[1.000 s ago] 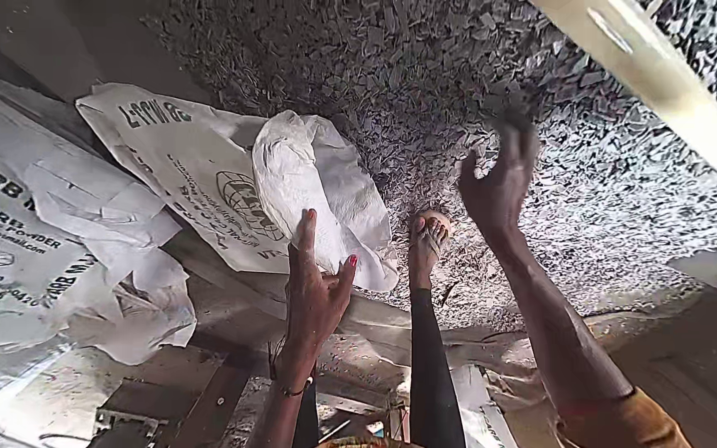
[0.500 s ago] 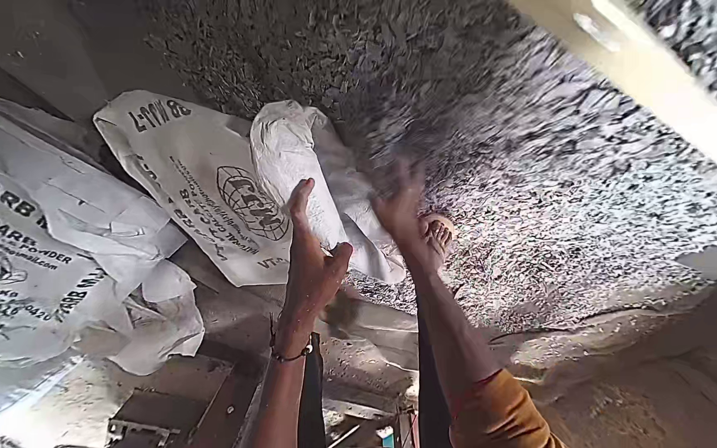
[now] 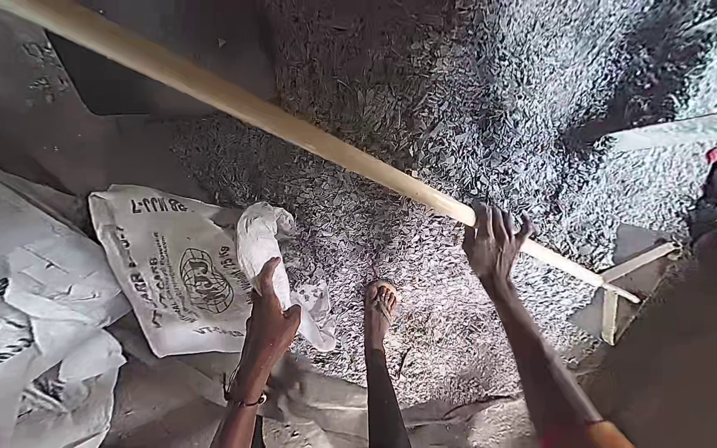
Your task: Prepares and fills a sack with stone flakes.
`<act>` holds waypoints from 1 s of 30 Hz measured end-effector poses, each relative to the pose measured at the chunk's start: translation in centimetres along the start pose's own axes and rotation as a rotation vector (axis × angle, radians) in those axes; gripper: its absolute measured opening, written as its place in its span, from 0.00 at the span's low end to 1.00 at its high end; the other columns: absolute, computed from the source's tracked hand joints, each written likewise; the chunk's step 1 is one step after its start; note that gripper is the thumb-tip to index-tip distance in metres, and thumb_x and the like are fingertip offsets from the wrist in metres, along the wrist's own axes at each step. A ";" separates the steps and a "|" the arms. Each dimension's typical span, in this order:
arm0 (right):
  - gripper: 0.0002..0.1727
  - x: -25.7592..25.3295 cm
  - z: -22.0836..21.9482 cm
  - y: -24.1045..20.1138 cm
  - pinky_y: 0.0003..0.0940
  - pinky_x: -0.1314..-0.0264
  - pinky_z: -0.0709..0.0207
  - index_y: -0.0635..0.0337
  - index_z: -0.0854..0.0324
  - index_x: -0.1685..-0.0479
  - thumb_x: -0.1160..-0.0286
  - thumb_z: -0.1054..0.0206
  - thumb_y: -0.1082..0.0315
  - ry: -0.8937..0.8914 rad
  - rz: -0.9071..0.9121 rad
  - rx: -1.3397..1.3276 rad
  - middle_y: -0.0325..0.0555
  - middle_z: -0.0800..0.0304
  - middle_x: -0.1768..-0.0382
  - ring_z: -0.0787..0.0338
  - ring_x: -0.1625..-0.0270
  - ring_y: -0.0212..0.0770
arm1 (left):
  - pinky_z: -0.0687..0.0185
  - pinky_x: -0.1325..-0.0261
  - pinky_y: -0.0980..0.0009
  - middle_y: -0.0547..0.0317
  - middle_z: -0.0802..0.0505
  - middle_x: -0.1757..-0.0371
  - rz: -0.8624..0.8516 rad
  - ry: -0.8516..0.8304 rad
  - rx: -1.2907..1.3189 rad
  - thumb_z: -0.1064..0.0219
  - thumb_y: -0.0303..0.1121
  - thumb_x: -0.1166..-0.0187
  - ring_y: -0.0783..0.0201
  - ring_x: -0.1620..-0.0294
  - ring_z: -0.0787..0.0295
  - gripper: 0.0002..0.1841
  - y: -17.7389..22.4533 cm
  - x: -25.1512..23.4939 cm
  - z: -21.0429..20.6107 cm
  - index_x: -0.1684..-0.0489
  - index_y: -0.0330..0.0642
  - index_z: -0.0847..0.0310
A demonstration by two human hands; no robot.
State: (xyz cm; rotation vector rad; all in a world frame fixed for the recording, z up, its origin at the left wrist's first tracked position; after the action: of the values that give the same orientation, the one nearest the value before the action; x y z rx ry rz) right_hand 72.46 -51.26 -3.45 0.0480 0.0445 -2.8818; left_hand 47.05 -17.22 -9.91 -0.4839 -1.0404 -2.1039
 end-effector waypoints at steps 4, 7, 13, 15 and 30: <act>0.24 -6.0 2.1 3.8 0.81 0.29 0.38 0.73 0.25 0.27 0.16 0.39 0.64 -0.182 -0.142 -0.025 0.79 0.16 0.40 0.17 0.36 0.80 | 0.25 0.37 0.27 0.39 0.38 0.09 0.059 -0.005 -0.005 0.30 0.20 0.45 0.29 0.20 0.30 0.53 -0.2 -0.1 -0.1 0.07 0.50 0.50; 0.33 -12.5 3.3 8.0 0.81 0.29 0.37 0.69 0.38 0.17 0.13 0.44 0.54 -0.200 -0.280 -0.070 0.81 0.26 0.28 0.25 0.25 0.80 | 0.25 0.34 0.30 0.41 0.38 0.09 0.023 -0.016 -0.001 0.30 0.23 0.43 0.34 0.17 0.31 0.52 -0.7 -0.1 -0.6 0.07 0.48 0.51; 0.44 -12.3 -0.4 1.9 0.81 0.23 0.45 0.64 0.47 0.09 0.27 0.34 0.64 -0.332 -0.101 -0.125 0.82 0.40 0.18 0.40 0.16 0.82 | 0.31 0.20 0.41 0.26 0.39 0.11 0.142 0.149 0.057 0.28 0.35 0.31 0.37 0.15 0.31 0.59 -2.1 1.3 -0.4 0.05 0.38 0.78; 0.36 -9.2 1.0 -2.7 0.73 0.20 0.43 0.70 0.35 0.17 0.26 0.37 0.62 -0.100 0.042 -0.153 0.79 0.34 0.20 0.35 0.17 0.78 | 0.30 0.19 0.47 0.23 0.42 0.11 0.140 0.264 0.142 0.22 0.40 0.33 0.39 0.15 0.31 0.64 -2.2 2.3 0.1 0.06 0.33 0.78; 0.43 -7.7 -7.6 1.3 0.52 0.12 0.44 0.39 0.26 0.15 0.25 0.46 0.25 0.247 -0.517 -0.181 0.40 0.25 0.17 0.30 0.14 0.45 | 0.21 0.27 0.71 0.30 0.27 0.19 0.255 0.080 0.389 0.38 0.45 0.24 0.68 0.23 0.22 0.51 -6.7 5.5 -0.6 0.08 0.24 0.67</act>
State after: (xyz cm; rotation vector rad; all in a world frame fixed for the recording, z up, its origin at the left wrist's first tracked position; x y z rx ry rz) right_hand 80.50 -50.30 -10.84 0.4146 0.4212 -3.3490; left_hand 38.34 -17.42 -10.49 -0.3167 -1.2346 -1.6340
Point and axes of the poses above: each hand's wrist, its own x-axis away from the middle knuckle, its own z-axis out of the back of the hand, y = z × x, the point moved 10 cm from there along -x, towards the middle knuckle
